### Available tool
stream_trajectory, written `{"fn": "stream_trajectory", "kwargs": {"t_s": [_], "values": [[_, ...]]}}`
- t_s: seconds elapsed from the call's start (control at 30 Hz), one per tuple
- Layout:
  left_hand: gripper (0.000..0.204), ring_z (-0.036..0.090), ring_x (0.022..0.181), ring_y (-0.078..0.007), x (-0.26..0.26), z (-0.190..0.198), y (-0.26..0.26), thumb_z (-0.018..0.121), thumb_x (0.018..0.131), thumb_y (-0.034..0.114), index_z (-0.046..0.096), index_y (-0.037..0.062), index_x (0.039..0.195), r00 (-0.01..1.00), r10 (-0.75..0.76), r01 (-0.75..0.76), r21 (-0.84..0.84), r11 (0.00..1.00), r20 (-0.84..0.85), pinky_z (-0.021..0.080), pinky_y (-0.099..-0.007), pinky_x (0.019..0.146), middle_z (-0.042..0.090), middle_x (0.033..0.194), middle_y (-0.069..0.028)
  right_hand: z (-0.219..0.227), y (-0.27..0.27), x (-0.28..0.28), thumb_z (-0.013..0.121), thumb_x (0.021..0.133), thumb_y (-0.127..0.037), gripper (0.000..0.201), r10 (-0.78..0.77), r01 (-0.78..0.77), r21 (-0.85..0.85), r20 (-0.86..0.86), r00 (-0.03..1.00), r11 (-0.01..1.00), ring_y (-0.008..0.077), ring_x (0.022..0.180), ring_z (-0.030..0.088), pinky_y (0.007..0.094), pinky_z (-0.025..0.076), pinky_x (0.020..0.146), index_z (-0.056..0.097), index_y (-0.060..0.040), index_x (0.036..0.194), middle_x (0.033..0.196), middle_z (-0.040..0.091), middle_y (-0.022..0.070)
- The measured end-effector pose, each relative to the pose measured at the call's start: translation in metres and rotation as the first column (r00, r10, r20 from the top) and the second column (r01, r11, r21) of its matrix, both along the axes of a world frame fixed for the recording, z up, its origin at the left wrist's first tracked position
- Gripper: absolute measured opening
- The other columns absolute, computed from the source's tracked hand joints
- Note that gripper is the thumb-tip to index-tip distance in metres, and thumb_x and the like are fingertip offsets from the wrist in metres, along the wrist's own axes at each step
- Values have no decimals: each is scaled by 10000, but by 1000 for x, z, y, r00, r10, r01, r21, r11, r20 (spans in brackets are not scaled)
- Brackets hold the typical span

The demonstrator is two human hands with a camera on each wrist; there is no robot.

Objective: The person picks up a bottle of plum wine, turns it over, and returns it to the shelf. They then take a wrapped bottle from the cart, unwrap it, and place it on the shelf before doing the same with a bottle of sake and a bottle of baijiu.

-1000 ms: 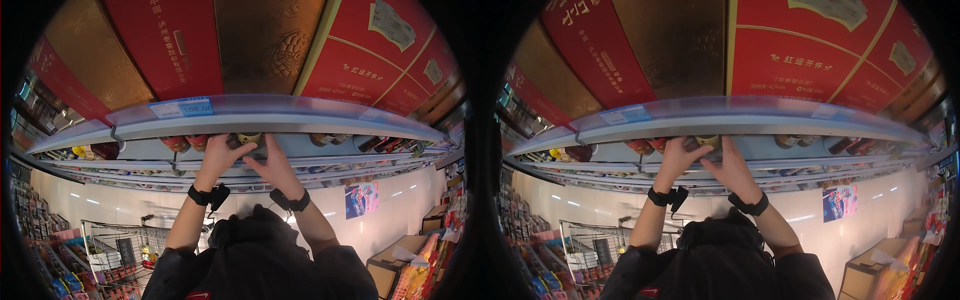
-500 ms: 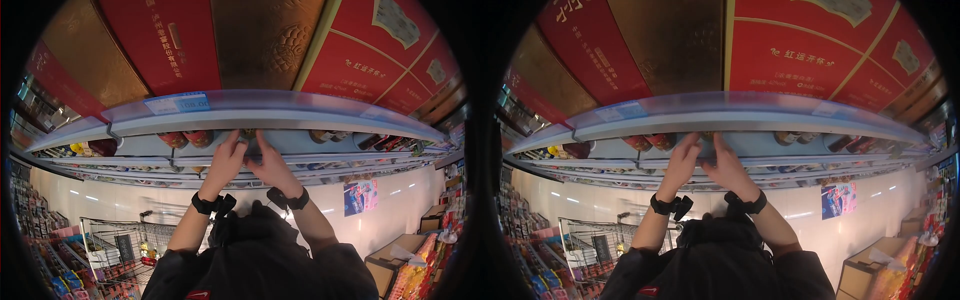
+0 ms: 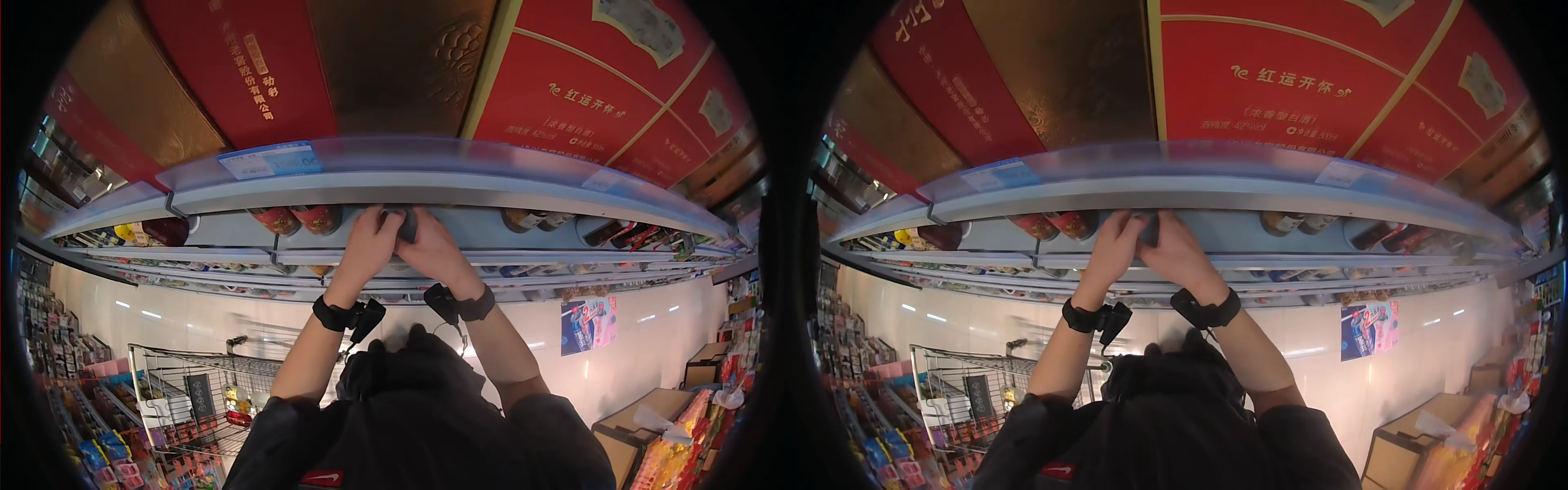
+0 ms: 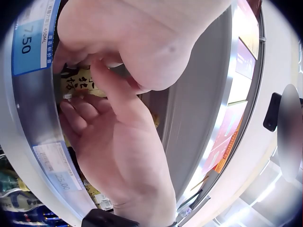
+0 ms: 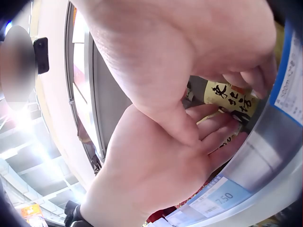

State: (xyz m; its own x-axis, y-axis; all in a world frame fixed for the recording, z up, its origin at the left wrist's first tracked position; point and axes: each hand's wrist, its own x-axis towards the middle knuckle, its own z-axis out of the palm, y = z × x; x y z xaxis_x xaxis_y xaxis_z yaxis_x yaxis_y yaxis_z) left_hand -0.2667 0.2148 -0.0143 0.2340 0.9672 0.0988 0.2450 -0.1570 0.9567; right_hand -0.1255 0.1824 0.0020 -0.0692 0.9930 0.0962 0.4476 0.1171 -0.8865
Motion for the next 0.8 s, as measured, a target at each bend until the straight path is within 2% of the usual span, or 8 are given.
{"fn": "stream_trajectory", "kwargs": {"t_s": [0.23,0.47,0.53,0.57,0.63,0.7,0.77,0.8], "values": [[416,656,1017,-264,13,2,4,588,953,287,609,-61,1181,991,49,-50,3,999,125,484,-362,902,691,1091,-209,-12,9,10,736,793,-213,622,53,-47,119,-46,998,992,397,1201,577,426,454,1008,500,10,1323,1288,598,234],[422,650,1048,-274,12,0,-1,592,964,293,604,-49,1211,987,125,-126,1,992,101,489,-351,907,691,1094,-187,6,0,20,744,805,-211,607,143,-141,67,-23,990,988,407,1164,599,416,465,976,504,49,1297,1192,641,249],[380,644,1073,-271,3,-5,-13,596,961,225,595,-25,1246,997,40,-38,-36,999,62,502,-344,889,684,1123,-167,10,-7,19,751,810,-217,635,191,-190,46,-3,982,981,398,1179,596,407,463,980,489,56,1321,1217,629,259],[380,644,1073,-271,-1,-7,-24,596,961,225,595,-25,1246,993,94,-91,-43,995,65,502,-344,889,684,1123,-167,9,-12,16,757,816,-222,664,197,-198,26,15,980,980,389,1194,592,397,462,984,474,62,1344,1242,617,268],[349,603,1133,-204,-9,6,-53,586,946,83,571,-43,1271,957,141,-152,24,988,255,469,-325,978,642,1176,-127,0,-27,4,738,843,-204,663,249,-243,160,-18,968,957,454,1237,540,437,443,1024,457,24,1398,1317,571,282],[342,608,1145,-198,-33,5,-79,573,958,64,568,-20,1290,950,204,-217,31,976,236,473,-326,987,633,1218,-108,0,-43,-11,730,850,-146,719,323,-296,190,-128,938,936,398,1277,544,405,435,1051,399,13,1469,1355,558,269],[322,610,1141,-187,-60,-1,-111,563,977,77,581,2,1290,898,279,-208,-232,950,339,476,-317,968,646,1207,-81,-12,-60,-30,706,859,-105,693,447,-414,191,-193,873,890,354,1304,538,381,427,1066,405,36,1467,1386,545,258],[297,614,1129,-176,-74,-7,-128,575,984,94,600,8,1267,895,309,-236,-248,940,322,477,-311,954,659,1180,-67,-16,-69,-41,705,859,-101,691,502,-477,166,-173,848,863,356,1306,535,380,426,1068,406,41,1464,1388,540,263]]}}
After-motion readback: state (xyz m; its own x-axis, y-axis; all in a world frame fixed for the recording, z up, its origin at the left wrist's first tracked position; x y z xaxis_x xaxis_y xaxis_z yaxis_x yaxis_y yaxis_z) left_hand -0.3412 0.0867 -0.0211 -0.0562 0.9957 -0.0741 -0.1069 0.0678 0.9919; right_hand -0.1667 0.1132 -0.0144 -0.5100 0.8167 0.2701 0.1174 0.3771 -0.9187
